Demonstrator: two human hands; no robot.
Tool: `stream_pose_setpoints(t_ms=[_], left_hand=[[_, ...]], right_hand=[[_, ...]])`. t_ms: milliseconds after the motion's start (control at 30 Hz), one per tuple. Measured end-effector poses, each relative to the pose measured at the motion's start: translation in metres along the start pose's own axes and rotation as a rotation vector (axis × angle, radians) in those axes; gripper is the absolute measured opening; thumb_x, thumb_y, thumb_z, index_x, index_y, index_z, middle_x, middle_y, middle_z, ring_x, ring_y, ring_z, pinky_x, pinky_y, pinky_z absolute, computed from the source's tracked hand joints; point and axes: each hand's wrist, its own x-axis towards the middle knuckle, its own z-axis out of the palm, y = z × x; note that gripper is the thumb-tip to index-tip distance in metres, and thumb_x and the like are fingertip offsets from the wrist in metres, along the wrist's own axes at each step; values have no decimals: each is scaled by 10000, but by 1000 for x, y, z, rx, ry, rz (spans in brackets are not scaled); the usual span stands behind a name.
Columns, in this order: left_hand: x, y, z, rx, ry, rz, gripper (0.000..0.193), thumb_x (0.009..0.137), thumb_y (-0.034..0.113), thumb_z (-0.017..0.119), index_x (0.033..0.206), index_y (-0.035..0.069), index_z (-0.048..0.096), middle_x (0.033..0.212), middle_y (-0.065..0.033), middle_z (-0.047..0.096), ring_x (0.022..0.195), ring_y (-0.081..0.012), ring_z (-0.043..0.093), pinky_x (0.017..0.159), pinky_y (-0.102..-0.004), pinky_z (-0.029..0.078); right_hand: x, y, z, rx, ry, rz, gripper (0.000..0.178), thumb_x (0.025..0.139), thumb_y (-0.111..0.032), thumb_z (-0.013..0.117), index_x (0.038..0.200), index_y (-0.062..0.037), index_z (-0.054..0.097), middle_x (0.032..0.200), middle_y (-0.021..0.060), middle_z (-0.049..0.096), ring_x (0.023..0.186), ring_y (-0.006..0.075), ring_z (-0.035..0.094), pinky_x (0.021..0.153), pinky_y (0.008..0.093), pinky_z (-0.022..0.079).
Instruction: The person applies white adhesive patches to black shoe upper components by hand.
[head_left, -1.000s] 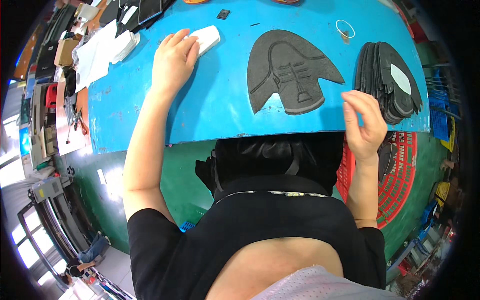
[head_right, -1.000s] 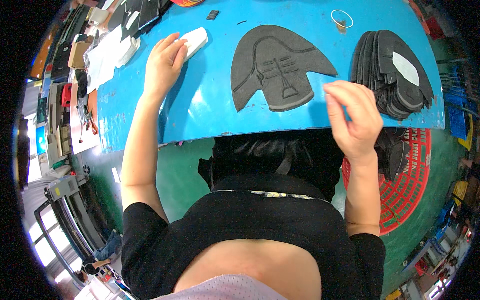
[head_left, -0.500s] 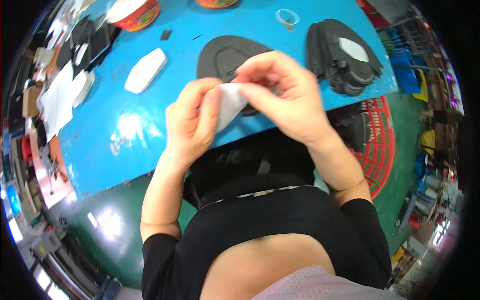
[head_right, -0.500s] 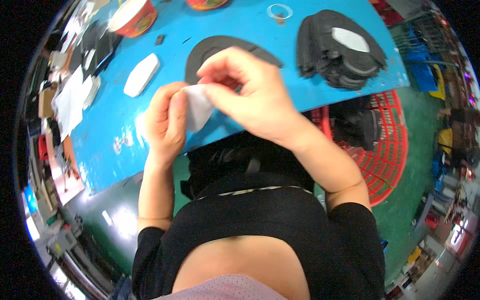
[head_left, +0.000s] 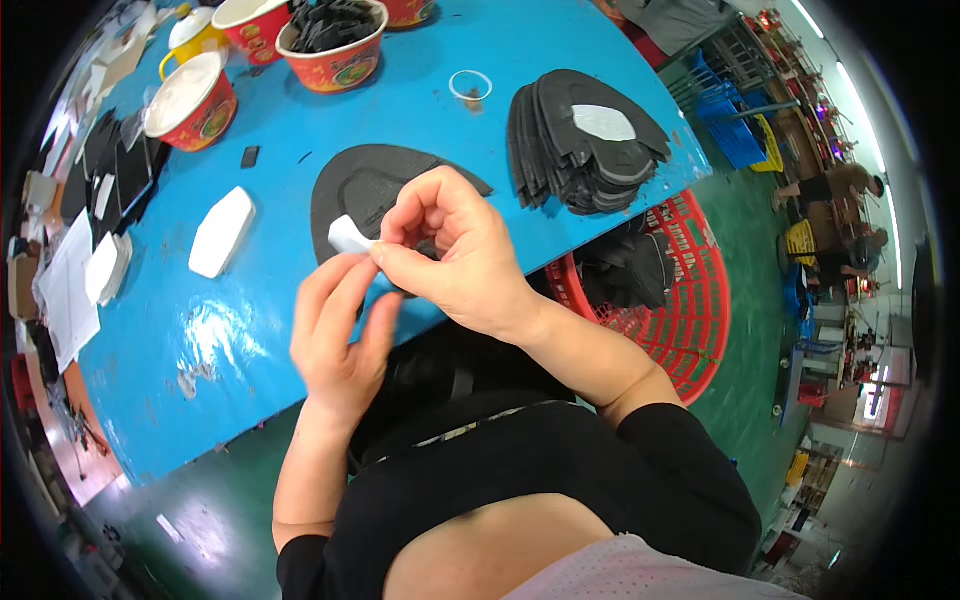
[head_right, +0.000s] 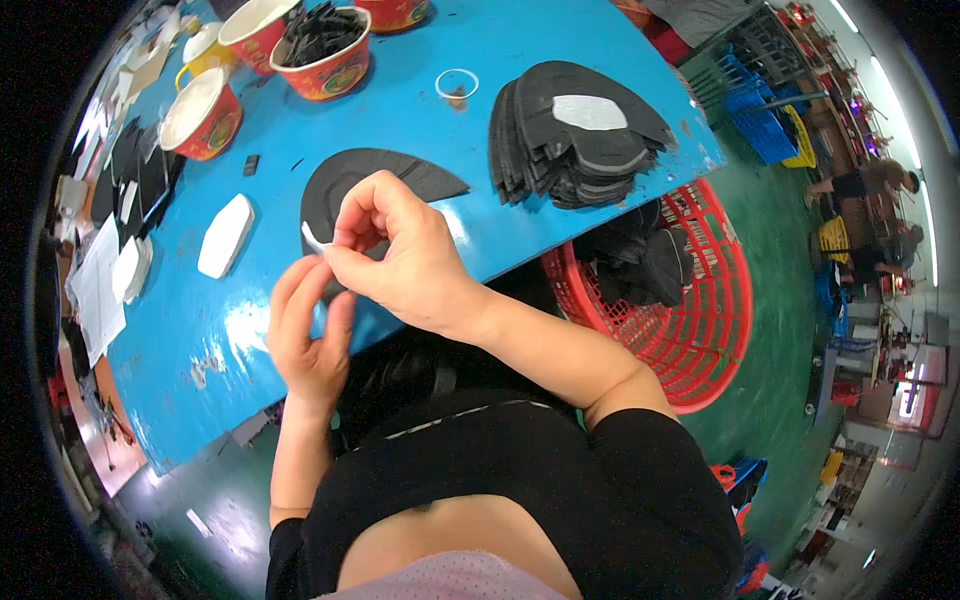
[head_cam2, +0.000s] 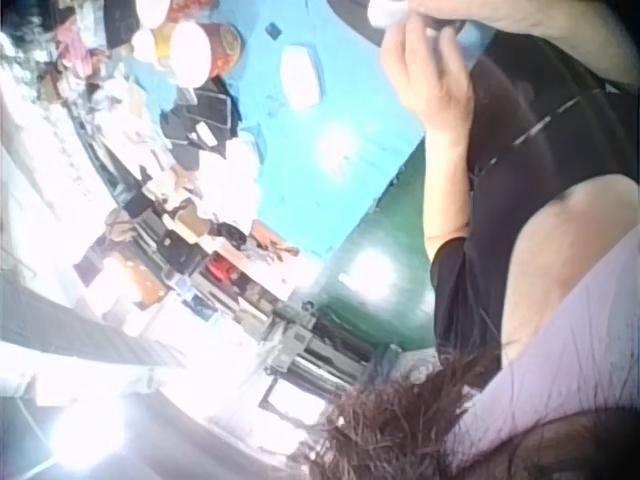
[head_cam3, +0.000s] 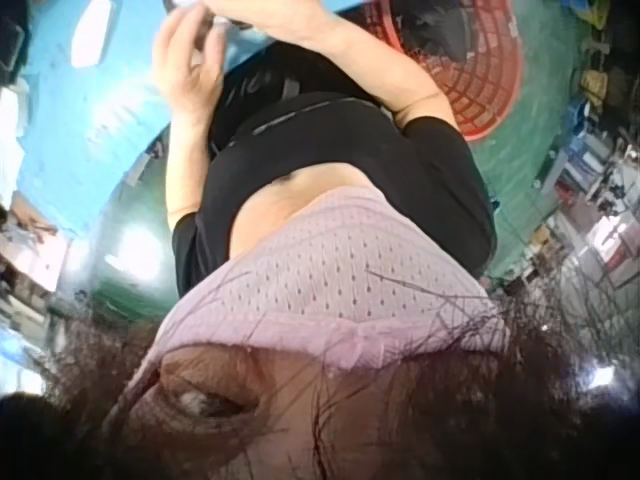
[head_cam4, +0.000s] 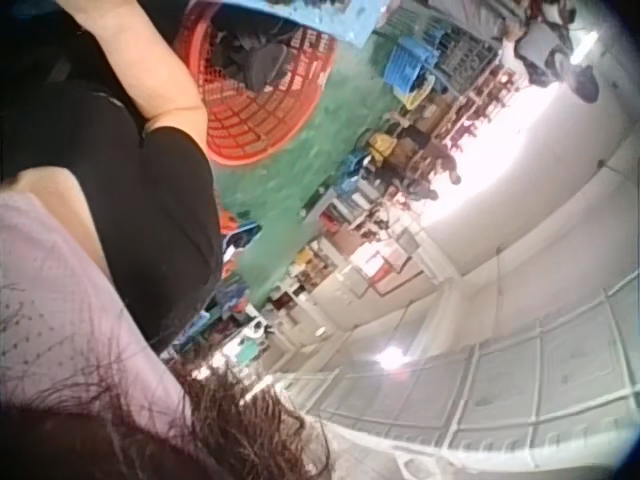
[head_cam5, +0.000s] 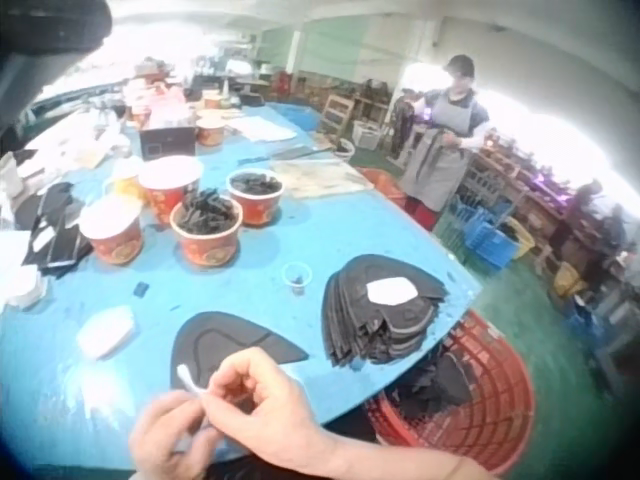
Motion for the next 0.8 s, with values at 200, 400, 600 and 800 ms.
stream_pose_setpoints(t_ms=[200, 400, 600, 800], left_hand=[[-3, -6, 6, -172, 115, -155, 298, 705, 13, 722, 979, -5, 605, 968, -123, 615, 833, -208, 605, 672, -284, 483], [2, -2, 8, -401, 141, -307, 283, 753, 20, 705, 1019, 9, 610, 963, -107, 641, 836, -189, 644, 729, -280, 525], [3, -2, 0, -255, 75, -283, 218, 753, 21, 696, 964, 28, 641, 899, -90, 664, 795, -176, 647, 685, -269, 518], [7, -1, -7, -281, 19, -297, 138, 779, 26, 671, 916, 11, 660, 816, -82, 671, 717, -147, 637, 622, -245, 499]], right_hand=[[-4, 3, 7, 183, -43, 179, 270, 766, -10, 701, 914, -55, 480, 775, -2, 547, 692, 45, 528, 611, 184, 452], [-4, 7, -2, 227, -77, 162, 205, 852, -16, 607, 1009, -10, 476, 912, 49, 584, 831, 85, 569, 729, 204, 471], [-10, 9, 1, 91, -87, 88, 199, 862, -23, 597, 1016, -9, 473, 904, 53, 583, 818, 84, 567, 735, 213, 472], [-13, 7, -3, -432, -133, -212, 219, 860, -30, 602, 1024, -5, 459, 907, 70, 585, 821, 107, 590, 739, 229, 484]])
